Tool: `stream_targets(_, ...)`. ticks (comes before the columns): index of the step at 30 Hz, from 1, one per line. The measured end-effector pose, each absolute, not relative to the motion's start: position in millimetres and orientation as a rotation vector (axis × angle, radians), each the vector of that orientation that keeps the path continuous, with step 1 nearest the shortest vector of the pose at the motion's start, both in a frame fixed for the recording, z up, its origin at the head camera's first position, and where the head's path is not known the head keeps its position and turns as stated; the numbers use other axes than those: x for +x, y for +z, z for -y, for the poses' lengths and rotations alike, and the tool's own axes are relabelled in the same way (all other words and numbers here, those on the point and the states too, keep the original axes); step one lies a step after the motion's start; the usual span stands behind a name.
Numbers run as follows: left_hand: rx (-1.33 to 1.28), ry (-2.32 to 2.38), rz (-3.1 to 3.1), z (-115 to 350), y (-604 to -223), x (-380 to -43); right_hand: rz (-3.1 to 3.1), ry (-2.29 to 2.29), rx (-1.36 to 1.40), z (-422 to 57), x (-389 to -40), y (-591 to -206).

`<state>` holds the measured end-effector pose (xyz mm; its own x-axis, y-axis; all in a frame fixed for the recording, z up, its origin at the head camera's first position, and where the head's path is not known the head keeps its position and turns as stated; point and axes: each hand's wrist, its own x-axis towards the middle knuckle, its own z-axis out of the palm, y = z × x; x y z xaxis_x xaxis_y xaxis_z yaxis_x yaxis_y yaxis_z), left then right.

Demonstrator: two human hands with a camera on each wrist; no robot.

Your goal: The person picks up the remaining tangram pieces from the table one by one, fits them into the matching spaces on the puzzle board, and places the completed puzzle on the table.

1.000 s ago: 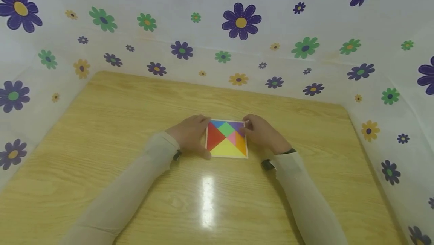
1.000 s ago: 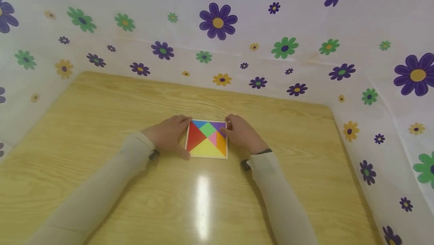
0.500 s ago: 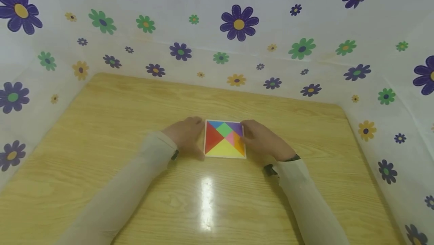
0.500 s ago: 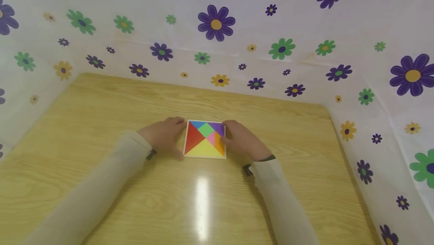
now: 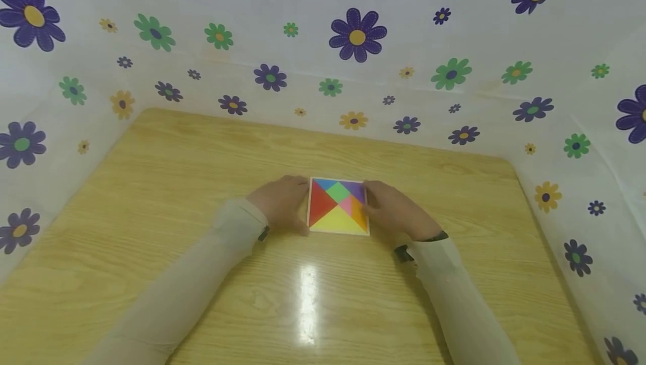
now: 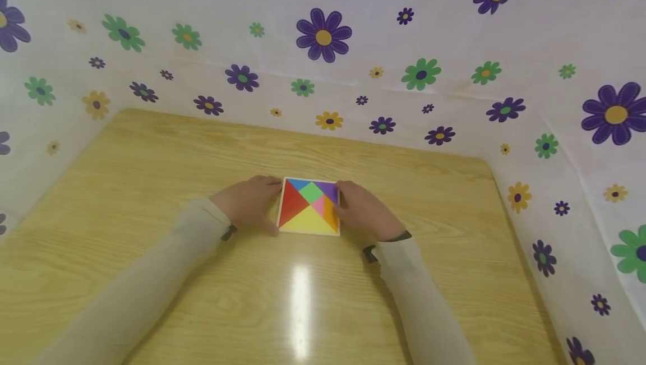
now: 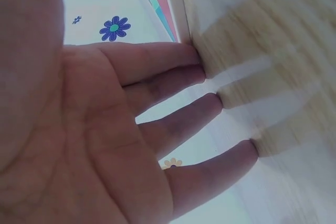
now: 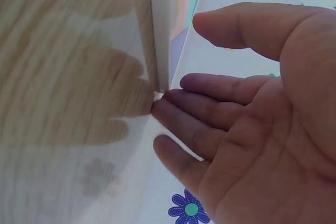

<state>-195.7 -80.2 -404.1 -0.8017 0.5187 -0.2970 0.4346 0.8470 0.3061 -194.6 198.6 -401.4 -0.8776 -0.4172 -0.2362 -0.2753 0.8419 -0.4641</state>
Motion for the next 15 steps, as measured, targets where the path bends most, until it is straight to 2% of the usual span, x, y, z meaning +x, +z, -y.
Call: stream_targets(15,0.761,0.298,-2.679,77.7,-408.4,-199.9,-2.697,-0.619,-0.506,-203.1,-198.7,-404.8)
